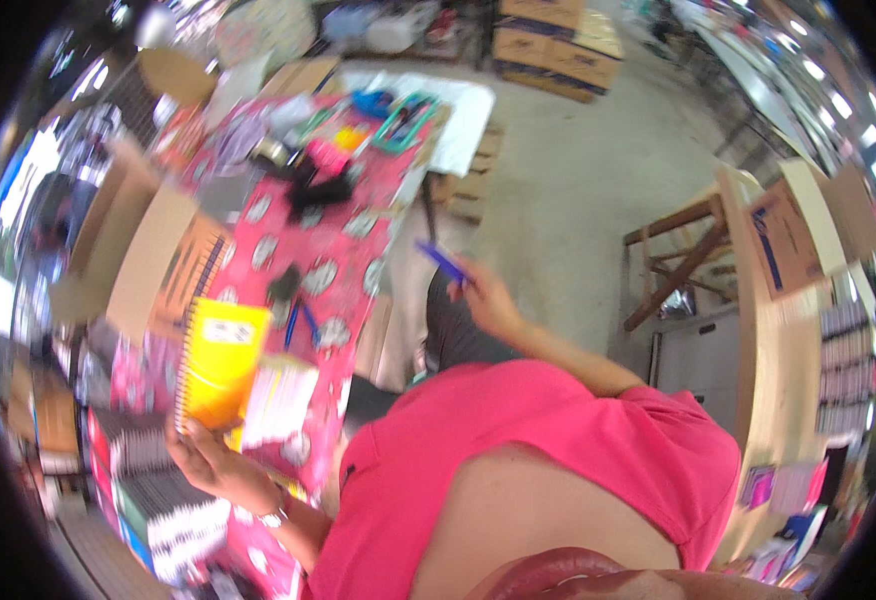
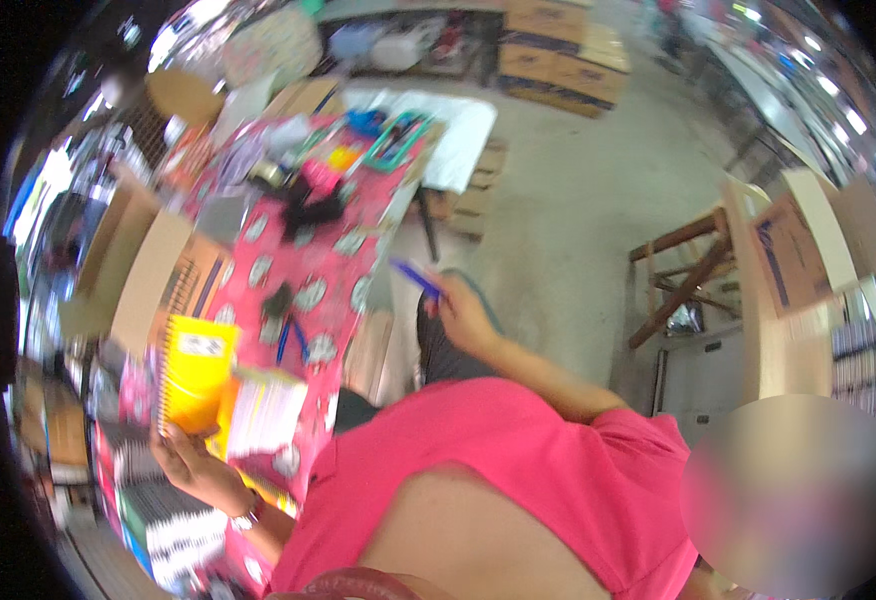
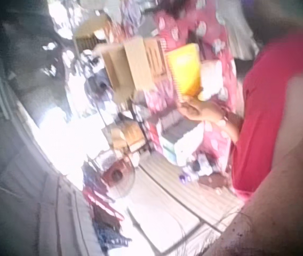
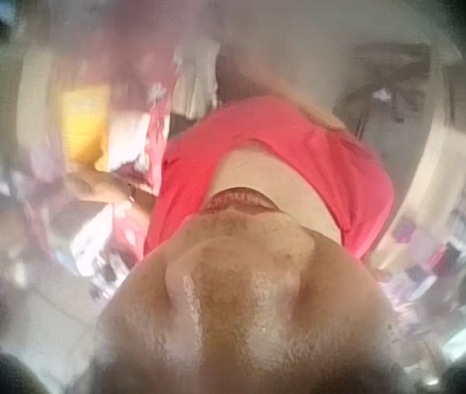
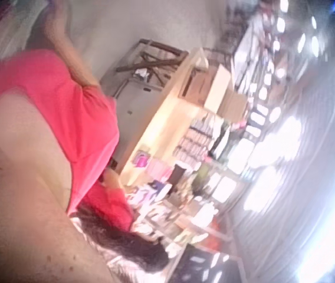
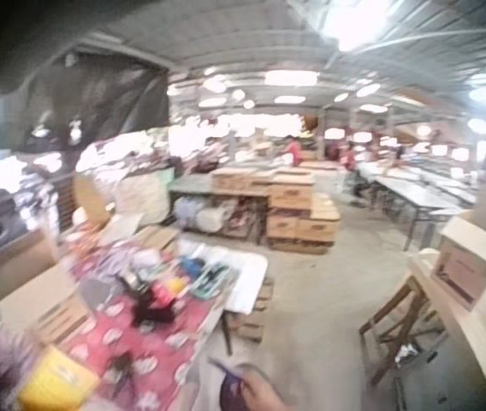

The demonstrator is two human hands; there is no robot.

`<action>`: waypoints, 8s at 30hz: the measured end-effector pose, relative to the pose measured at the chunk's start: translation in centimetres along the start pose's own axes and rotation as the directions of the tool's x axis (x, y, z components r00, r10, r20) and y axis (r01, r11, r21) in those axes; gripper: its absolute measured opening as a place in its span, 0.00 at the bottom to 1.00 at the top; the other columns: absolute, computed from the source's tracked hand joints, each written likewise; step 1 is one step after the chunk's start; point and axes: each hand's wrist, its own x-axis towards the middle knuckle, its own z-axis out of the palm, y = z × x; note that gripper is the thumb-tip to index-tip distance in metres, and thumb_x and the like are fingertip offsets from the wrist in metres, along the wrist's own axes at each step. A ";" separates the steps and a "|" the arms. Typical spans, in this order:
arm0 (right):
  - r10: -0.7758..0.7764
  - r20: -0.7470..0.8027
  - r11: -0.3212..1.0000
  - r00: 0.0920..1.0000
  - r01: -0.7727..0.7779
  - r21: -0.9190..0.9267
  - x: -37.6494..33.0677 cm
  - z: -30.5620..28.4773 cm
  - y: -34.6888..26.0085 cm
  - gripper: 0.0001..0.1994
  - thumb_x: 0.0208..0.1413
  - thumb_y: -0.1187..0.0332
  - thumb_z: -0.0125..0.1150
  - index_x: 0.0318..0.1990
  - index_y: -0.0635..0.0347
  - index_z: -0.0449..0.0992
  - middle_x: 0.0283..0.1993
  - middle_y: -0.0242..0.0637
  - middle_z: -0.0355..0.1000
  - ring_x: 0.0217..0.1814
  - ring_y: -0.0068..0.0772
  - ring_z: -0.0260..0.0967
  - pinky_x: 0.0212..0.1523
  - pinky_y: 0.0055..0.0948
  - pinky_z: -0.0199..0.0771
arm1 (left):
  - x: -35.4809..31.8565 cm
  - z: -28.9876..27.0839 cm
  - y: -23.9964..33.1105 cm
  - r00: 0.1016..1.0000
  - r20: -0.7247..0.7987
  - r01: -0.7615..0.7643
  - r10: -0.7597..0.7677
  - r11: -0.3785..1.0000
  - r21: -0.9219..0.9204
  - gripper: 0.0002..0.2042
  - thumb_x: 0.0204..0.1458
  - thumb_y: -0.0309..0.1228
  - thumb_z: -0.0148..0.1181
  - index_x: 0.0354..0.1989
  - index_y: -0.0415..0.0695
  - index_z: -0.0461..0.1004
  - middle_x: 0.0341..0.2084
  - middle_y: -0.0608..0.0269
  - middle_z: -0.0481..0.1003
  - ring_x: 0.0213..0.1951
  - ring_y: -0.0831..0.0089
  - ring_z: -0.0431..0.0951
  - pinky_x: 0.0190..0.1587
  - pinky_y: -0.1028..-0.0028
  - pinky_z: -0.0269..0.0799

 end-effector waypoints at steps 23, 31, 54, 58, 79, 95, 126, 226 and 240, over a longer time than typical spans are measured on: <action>-0.011 -0.208 0.952 0.978 -0.053 -0.300 32.5 13.5 15.1 0.16 0.51 0.74 0.58 0.49 0.65 0.74 0.33 0.43 0.76 0.32 0.36 0.76 0.34 0.33 0.77 | -3.6 -15.5 -2.7 0.758 -0.629 0.312 -0.173 0.943 0.117 0.14 0.60 0.32 0.55 0.51 0.39 0.67 0.43 0.55 0.74 0.39 0.70 0.77 0.28 0.73 0.78; -0.016 -0.158 0.843 0.987 -0.072 -0.534 33.6 11.3 21.9 0.26 0.46 0.58 0.59 0.50 0.66 0.75 0.46 0.51 0.76 0.48 0.53 0.74 0.51 0.44 0.72 | -5.1 -15.7 -4.8 0.654 -0.695 0.476 -0.300 0.877 0.070 0.12 0.59 0.29 0.55 0.50 0.43 0.70 0.37 0.64 0.75 0.34 0.78 0.76 0.30 0.77 0.73; -0.099 0.538 0.528 0.837 0.503 -0.685 29.6 22.3 12.3 0.22 0.54 0.57 0.60 0.55 0.54 0.73 0.51 0.49 0.72 0.53 0.54 0.68 0.58 0.43 0.66 | -7.7 -18.8 -25.7 0.641 -0.155 0.415 -0.752 0.170 0.894 0.33 0.58 0.34 0.45 0.72 0.65 0.43 0.73 0.57 0.40 0.70 0.39 0.44 0.62 0.33 0.50; 0.029 0.568 0.415 0.823 0.507 -0.756 26.8 25.8 6.1 0.24 0.53 0.56 0.62 0.57 0.51 0.71 0.56 0.46 0.69 0.57 0.52 0.66 0.59 0.45 0.65 | -13.8 -23.7 -27.0 0.836 -0.151 0.405 -0.528 0.408 0.818 0.32 0.60 0.34 0.48 0.72 0.59 0.44 0.69 0.42 0.49 0.68 0.35 0.48 0.66 0.51 0.53; -0.277 0.961 0.887 -0.024 0.377 0.265 15.4 27.2 -12.4 0.60 0.39 0.65 0.75 0.74 0.43 0.33 0.59 0.53 0.66 0.50 0.43 0.71 0.50 0.36 0.73 | 14.5 -1.1 -14.0 0.097 0.623 0.207 -0.776 0.628 0.750 0.20 0.52 0.43 0.58 0.46 0.41 0.76 0.39 0.65 0.77 0.40 0.75 0.76 0.46 0.71 0.71; -0.007 0.886 0.616 0.463 -0.696 0.369 9.3 25.7 -14.4 0.45 0.54 0.62 0.67 0.72 0.56 0.41 0.55 0.44 0.65 0.52 0.36 0.70 0.55 0.35 0.70 | 8.9 -5.7 -9.5 0.720 0.133 0.654 -0.681 0.603 -0.458 0.20 0.55 0.37 0.62 0.52 0.39 0.70 0.43 0.58 0.78 0.45 0.72 0.79 0.47 0.73 0.74; -0.293 0.564 0.922 0.772 0.385 -0.047 28.0 24.6 4.9 0.13 0.56 0.67 0.57 0.48 0.58 0.78 0.39 0.44 0.76 0.43 0.41 0.75 0.45 0.37 0.74 | 4.0 0.2 -4.1 0.915 0.400 -0.370 0.041 0.475 0.798 0.10 0.51 0.27 0.56 0.43 0.44 0.71 0.38 0.55 0.74 0.40 0.55 0.73 0.51 0.57 0.64; -0.048 0.650 0.616 0.758 0.535 -0.578 18.9 32.7 2.2 0.35 0.51 0.45 0.63 0.61 0.57 0.65 0.62 0.51 0.64 0.66 0.56 0.57 0.62 0.59 0.56 | 3.5 -4.8 -8.1 0.966 -0.058 0.256 -0.250 0.918 0.303 0.14 0.52 0.34 0.65 0.40 0.37 0.75 0.24 0.58 0.77 0.21 0.75 0.77 0.25 0.74 0.71; -0.642 0.594 0.477 0.485 0.859 -0.187 9.2 26.1 3.2 0.29 0.47 0.43 0.64 0.51 0.54 0.74 0.52 0.50 0.64 0.54 0.57 0.61 0.50 0.55 0.64 | 4.0 -2.7 -8.0 0.970 -0.239 0.073 0.051 0.872 0.483 0.14 0.52 0.40 0.65 0.37 0.41 0.78 0.19 0.56 0.76 0.17 0.71 0.76 0.21 0.72 0.68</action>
